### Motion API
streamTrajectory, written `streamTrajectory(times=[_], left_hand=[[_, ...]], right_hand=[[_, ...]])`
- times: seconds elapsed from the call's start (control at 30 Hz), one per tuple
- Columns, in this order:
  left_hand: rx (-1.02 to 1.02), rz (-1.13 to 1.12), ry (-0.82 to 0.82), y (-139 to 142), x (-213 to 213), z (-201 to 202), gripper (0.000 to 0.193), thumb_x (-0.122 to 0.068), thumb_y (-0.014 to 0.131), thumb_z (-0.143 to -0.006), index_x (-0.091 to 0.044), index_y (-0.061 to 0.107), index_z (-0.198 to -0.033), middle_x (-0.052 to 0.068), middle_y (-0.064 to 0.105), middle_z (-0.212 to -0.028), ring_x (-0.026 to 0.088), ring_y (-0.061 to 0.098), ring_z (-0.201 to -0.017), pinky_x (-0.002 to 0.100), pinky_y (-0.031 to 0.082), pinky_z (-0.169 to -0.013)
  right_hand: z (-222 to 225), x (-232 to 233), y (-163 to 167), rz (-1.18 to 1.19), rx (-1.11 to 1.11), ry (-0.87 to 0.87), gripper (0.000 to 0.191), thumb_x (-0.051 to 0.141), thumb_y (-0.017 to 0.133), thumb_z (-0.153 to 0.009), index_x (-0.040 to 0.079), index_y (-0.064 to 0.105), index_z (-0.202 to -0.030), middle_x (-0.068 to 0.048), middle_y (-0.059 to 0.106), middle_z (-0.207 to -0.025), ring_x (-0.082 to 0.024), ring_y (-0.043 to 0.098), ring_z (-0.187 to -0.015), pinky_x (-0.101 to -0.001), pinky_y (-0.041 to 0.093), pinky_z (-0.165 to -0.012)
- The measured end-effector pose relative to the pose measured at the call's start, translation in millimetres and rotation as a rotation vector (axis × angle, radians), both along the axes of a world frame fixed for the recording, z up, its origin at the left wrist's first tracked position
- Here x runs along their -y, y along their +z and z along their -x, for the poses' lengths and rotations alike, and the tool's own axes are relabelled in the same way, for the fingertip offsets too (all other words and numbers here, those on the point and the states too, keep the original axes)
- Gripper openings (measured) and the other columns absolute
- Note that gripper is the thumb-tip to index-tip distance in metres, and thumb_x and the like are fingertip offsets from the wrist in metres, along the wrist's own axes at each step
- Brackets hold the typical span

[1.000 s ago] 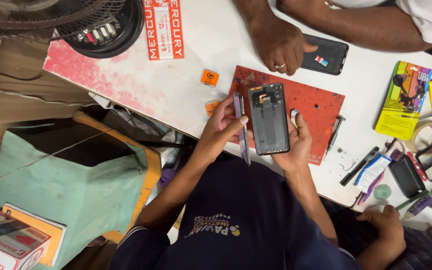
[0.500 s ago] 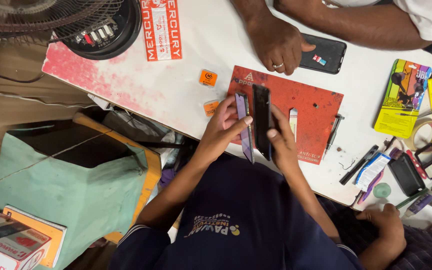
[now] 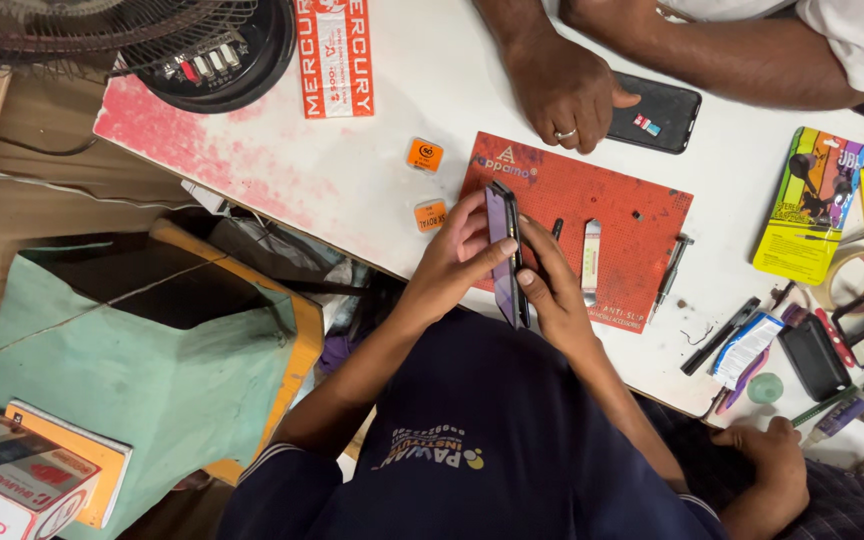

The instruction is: The person holds an opened smartphone and uses a screwdriver to work on its internal components, then aligns the back cover and presses it into place. They power the phone on, tap and swipe on the screen to test it, and hand it to the person across the table.

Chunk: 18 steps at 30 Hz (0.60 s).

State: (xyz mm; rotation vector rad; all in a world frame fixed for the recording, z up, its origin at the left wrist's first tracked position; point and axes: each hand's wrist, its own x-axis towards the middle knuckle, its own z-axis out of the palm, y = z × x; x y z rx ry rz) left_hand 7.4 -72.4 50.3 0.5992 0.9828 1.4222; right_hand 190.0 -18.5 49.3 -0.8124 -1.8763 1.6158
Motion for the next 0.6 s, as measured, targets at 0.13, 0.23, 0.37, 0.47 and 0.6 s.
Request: streamTrajectory(times=[0.13, 0.23, 0.37, 0.47, 0.6], left_hand=[[0.003, 0.002, 0.005, -1.6, 0.1, -2.4, 0.078, -0.014, 0.07, -0.099, 0.002, 0.024, -0.159, 0.019, 0.052, -0.146, 0.027, 0.053, -0.138, 0.039, 0.05, -0.109], [-0.007, 0.011, 0.019, -1.2, -0.1, -3.6, 0.077, -0.014, 0.07, -0.099, 0.001, 0.023, -0.158, 0.019, 0.053, -0.145, 0.027, 0.054, -0.137, 0.039, 0.051, -0.108], [-0.028, 0.014, 0.028, 3.0, -0.6, -3.8, 0.075, -0.014, 0.071, -0.098, 0.001, 0.026, -0.157, 0.019, 0.055, -0.142, 0.028, 0.056, -0.135, 0.038, 0.052, -0.107], [0.003, 0.057, 0.035, 7.5, -2.4, -3.5, 0.075, -0.017, 0.072, -0.097, 0.0, 0.029, -0.156, 0.019, 0.054, -0.142, 0.028, 0.056, -0.134, 0.042, 0.056, -0.102], [0.015, 0.178, 0.131, 12.4, -7.5, -1.0, 0.08, -0.026, 0.071, -0.094, -0.006, 0.025, -0.156, 0.016, 0.05, -0.145, 0.025, 0.054, -0.132, 0.047, 0.056, -0.097]], right_hand=[[0.1, 1.5, -2.8, 0.008, -0.003, 0.0, 0.057, 0.024, 0.054, -0.108, 0.003, 0.038, -0.159, -0.019, 0.041, -0.163, -0.031, 0.039, -0.153, -0.0405, 0.032, -0.125], [-0.2, 2.9, -3.3, -0.003, 0.032, -0.004, 0.057, 0.025, 0.054, -0.108, 0.004, 0.038, -0.158, -0.019, 0.042, -0.162, -0.031, 0.041, -0.152, -0.0401, 0.033, -0.124], [0.0, 4.3, -0.9, -0.036, 0.076, -0.007, 0.056, 0.025, 0.053, -0.108, 0.003, 0.039, -0.158, -0.02, 0.043, -0.161, -0.033, 0.04, -0.153, -0.0412, 0.031, -0.125], [1.5, 5.7, 4.4, -0.086, 0.099, -0.009, 0.054, 0.025, 0.051, -0.109, 0.003, 0.041, -0.157, -0.021, 0.044, -0.161, -0.034, 0.04, -0.153, -0.0422, 0.03, -0.126], [2.5, 8.2, 16.7, -0.152, 0.183, 0.009, 0.052, 0.022, 0.052, -0.108, 0.002, 0.044, -0.155, -0.021, 0.05, -0.156, -0.035, 0.047, -0.148, -0.0416, 0.036, -0.121]])
